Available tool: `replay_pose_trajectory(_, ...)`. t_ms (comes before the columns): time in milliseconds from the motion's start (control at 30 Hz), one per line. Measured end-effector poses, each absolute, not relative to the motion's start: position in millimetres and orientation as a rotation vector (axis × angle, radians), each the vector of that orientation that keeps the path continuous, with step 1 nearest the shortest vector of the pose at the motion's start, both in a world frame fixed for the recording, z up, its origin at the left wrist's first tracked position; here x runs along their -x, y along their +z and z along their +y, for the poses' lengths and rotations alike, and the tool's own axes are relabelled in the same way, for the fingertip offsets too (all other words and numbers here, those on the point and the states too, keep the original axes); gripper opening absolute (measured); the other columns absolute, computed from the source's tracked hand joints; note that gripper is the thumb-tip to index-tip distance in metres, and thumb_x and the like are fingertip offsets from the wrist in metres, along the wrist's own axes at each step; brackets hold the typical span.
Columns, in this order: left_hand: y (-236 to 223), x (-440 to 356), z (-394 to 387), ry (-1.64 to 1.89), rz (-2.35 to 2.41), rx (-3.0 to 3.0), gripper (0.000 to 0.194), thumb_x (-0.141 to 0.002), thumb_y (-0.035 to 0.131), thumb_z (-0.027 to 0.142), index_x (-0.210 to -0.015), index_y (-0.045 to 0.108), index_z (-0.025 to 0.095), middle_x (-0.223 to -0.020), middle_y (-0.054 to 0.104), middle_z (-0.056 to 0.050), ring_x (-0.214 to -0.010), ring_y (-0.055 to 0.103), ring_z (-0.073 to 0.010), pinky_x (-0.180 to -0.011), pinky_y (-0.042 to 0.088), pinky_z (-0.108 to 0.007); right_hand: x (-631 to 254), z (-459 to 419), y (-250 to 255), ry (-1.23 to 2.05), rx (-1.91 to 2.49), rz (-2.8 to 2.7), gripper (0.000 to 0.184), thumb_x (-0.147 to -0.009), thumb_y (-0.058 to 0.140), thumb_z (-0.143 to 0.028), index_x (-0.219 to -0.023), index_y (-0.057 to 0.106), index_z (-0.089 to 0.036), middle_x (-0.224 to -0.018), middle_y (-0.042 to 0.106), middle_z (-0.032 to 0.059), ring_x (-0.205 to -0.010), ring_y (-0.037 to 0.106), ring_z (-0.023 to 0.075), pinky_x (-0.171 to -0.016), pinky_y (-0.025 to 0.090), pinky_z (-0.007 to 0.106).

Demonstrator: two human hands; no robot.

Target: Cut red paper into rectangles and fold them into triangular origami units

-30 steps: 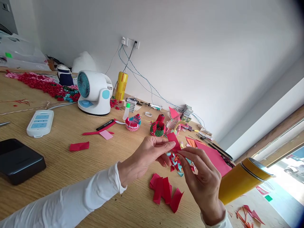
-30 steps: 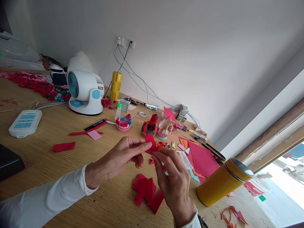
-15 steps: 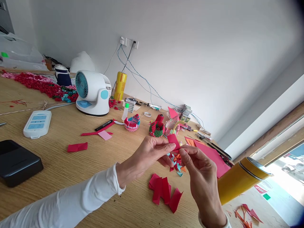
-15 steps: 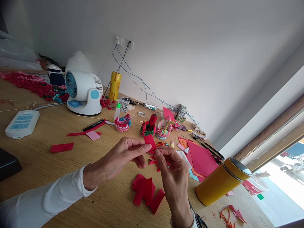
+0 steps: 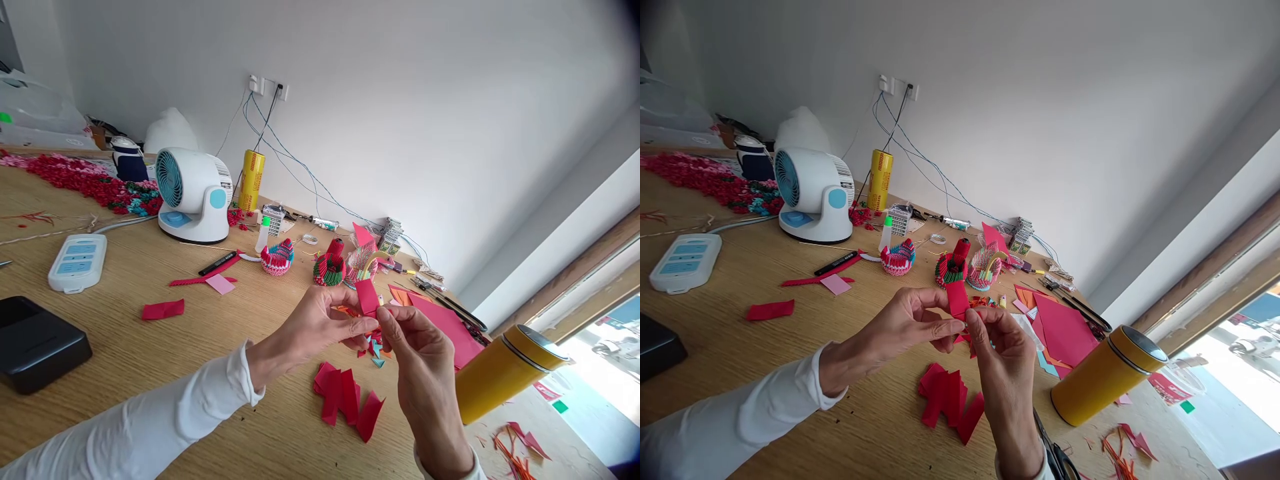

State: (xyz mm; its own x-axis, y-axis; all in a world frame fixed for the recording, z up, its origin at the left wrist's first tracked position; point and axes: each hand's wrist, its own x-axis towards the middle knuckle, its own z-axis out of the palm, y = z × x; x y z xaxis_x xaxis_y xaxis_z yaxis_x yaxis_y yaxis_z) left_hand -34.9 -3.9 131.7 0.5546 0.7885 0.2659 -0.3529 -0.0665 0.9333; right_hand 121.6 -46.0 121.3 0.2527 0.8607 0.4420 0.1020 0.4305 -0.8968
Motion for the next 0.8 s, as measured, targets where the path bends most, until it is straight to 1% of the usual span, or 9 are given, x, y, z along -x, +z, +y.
replay_pose_trajectory(133, 127.3, 35.3, -1.6, 1.0, 0.429, -1.341, 0.028, -0.075, 0.075, 0.036, -0.091, 0.066, 0.014, -0.068, 0.067, -0.001, -0.061, 0.064, -0.0113, -0.061, 0.053, -0.023, -123.0, -47.3, 124.5, 0.686, 1.032, -1.26, 0.017, -0.078, 0.076, -0.036, -0.082, 0.071, -0.02, -0.068, 0.064, -0.0005, -0.054, 0.048, 0.0105, -0.048, 0.04, 0.022)
replay_pose_trajectory(233, 126.5, 36.3, -0.4, 0.993, 0.43, -1.348, 0.031, -0.077, 0.073, 0.04, -0.092, 0.066, 0.013, -0.075, 0.07, -0.004, -0.066, 0.067, -0.0136, -0.061, 0.053, -0.024, -124.7, -47.3, 126.3, 0.708, 1.029, -1.278, 0.016, -0.078, 0.076, -0.035, -0.082, 0.07, -0.021, -0.069, 0.063, -0.0012, -0.056, 0.049, 0.0108, -0.049, 0.041, 0.022)
replay_pose_trajectory(333, 128.6, 36.2, -0.6, 0.999, 0.425, -1.304, 0.03, -0.076, 0.074, 0.039, -0.089, 0.066, 0.014, -0.078, 0.071, -0.004, -0.068, 0.069, -0.015, -0.061, 0.053, -0.024, -125.5, -47.3, 127.2, 0.742, 0.989, -1.267, 0.015, -0.079, 0.076, -0.033, -0.08, 0.069, -0.021, -0.069, 0.062, -0.002, -0.056, 0.048, 0.0093, -0.05, 0.041, 0.02)
replay_pose_trajectory(433, 131.1, 35.6, -1.6, 1.016, 0.415, -1.258, 0.029, -0.072, 0.078, 0.035, -0.087, 0.065, 0.014, -0.077, 0.07, -0.003, -0.071, 0.07, -0.0163, -0.06, 0.052, -0.024, -125.3, -47.5, 127.4, 0.766, 0.987, -1.268, 0.016, -0.08, 0.074, -0.034, -0.081, 0.068, -0.02, -0.069, 0.063, -0.0008, -0.057, 0.05, 0.0097, -0.051, 0.041, 0.021)
replay_pose_trajectory(500, 131.8, 35.6, -2.0, 1.012, 0.423, -1.263, 0.03, -0.071, 0.079, 0.034, -0.089, 0.067, 0.013, -0.077, 0.071, -0.004, -0.073, 0.07, -0.0165, -0.06, 0.051, -0.022, -124.8, -47.6, 127.3, 0.774, 0.992, -1.272, 0.018, -0.08, 0.074, -0.036, -0.082, 0.068, -0.019, -0.069, 0.064, 0.0, -0.058, 0.051, 0.0109, -0.051, 0.041, 0.022)
replay_pose_trajectory(633, 130.7, 36.3, -0.9, 1.007, 0.418, -1.268, 0.028, -0.075, 0.076, 0.034, -0.092, 0.072, 0.012, -0.079, 0.072, -0.006, -0.076, 0.069, -0.0155, -0.061, 0.051, -0.021, -123.9, -47.8, 127.2, 0.784, 0.993, -1.288, 0.02, -0.079, 0.074, -0.038, -0.082, 0.066, -0.02, -0.069, 0.064, -0.0008, -0.056, 0.051, 0.0108, -0.05, 0.039, 0.023)
replay_pose_trajectory(733, 129.8, 37.5, 0.8, 0.99, 0.413, -1.261, 0.028, -0.077, 0.074, 0.035, -0.092, 0.073, 0.013, -0.078, 0.073, -0.006, -0.072, 0.068, -0.0142, -0.061, 0.052, -0.022, -122.9, -48.2, 128.1, 0.806, 0.997, -1.315, 0.021, -0.08, 0.073, -0.038, -0.082, 0.064, -0.02, -0.07, 0.061, -0.0016, -0.057, 0.05, 0.0107, -0.049, 0.039, 0.022)
replay_pose_trajectory(800, 130.2, 38.8, 1.7, 0.965, 0.433, -1.272, 0.028, -0.077, 0.074, 0.035, -0.093, 0.072, 0.013, -0.075, 0.073, -0.006, -0.068, 0.068, -0.0135, -0.06, 0.051, -0.021, -122.1, -48.3, 129.0, 0.81, 0.982, -1.333, 0.02, -0.08, 0.074, -0.037, -0.085, 0.063, -0.02, -0.073, 0.06, -0.0013, -0.061, 0.053, 0.0116, -0.051, 0.04, 0.022)
